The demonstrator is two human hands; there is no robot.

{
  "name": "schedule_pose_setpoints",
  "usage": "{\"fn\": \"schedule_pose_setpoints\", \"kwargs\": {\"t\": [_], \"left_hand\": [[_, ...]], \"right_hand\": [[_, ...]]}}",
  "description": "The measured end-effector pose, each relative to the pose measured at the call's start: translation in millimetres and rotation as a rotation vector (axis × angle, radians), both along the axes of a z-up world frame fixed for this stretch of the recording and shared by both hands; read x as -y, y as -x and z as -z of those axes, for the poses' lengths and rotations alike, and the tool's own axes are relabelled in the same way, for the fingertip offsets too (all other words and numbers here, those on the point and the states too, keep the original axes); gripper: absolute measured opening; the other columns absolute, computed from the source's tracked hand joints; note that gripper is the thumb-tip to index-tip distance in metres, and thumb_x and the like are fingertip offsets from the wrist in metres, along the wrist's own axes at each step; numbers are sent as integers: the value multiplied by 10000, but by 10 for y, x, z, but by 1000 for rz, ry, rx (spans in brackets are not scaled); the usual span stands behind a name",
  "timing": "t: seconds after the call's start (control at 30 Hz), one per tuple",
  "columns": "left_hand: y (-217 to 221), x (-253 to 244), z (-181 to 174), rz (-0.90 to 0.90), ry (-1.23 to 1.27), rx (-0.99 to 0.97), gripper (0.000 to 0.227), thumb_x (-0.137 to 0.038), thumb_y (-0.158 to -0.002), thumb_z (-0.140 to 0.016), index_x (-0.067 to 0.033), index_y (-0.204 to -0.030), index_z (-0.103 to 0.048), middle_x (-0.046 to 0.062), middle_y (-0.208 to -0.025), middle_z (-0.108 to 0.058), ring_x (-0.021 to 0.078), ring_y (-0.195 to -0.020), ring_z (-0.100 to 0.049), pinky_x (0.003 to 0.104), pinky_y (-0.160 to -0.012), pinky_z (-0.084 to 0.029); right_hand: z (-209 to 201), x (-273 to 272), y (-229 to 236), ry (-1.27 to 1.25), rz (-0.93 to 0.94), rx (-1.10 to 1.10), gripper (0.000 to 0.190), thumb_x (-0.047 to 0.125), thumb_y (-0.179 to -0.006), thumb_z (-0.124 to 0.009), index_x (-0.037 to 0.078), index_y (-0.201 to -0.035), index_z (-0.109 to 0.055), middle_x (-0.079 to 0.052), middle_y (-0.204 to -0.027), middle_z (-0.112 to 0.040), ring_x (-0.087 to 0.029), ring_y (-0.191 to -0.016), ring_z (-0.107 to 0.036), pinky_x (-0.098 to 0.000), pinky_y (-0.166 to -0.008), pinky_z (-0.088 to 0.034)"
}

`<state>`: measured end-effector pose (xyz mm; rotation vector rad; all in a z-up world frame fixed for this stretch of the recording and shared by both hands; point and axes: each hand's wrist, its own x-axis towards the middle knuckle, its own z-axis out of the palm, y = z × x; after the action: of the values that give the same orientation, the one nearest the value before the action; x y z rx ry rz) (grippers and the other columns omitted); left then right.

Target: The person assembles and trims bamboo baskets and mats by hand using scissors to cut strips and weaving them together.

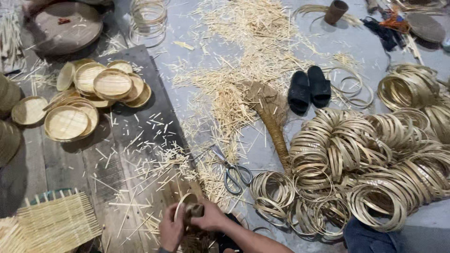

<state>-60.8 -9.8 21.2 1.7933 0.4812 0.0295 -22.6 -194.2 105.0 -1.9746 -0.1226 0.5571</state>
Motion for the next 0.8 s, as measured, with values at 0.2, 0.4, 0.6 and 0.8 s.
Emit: {"fn": "schedule_pose_setpoints", "kwargs": {"t": [0.2,0.4,0.6,0.8], "left_hand": [[-140,180,-321,54,-181,-136,548,-534,-993,-446,-145,-1243,-739,126,-1027,-820,275,-963,-803,369,-835,-612],[-250,119,-403,45,-290,250,499,-480,-1001,-531,-51,-1077,-774,173,-1019,-765,355,-936,-748,389,-793,-586],[-407,-33,-155,34,-213,-88,475,-482,-986,-544,-53,-975,-747,236,-812,-694,369,-715,-694,450,-696,-545],[-317,-846,435,430,-452,-229,392,-408,-963,-568,-86,-1014,-786,212,-941,-750,349,-847,-700,475,-794,-555]], "right_hand": [[-274,-57,26,87,8,-112,660,331,-688,-850,84,-1263,-639,-137,-1046,-743,-229,-927,-730,-373,-854,-584],[-98,-140,26,93,39,8,453,255,-740,-799,15,-1112,-703,-151,-939,-786,-219,-856,-773,-366,-809,-614],[135,-28,47,21,63,4,428,269,-745,-827,-22,-1043,-729,-134,-892,-809,-214,-821,-772,-350,-775,-603],[516,473,70,-328,134,-184,405,345,-783,-729,22,-1023,-771,-78,-859,-799,-185,-781,-744,-306,-730,-592]]}}
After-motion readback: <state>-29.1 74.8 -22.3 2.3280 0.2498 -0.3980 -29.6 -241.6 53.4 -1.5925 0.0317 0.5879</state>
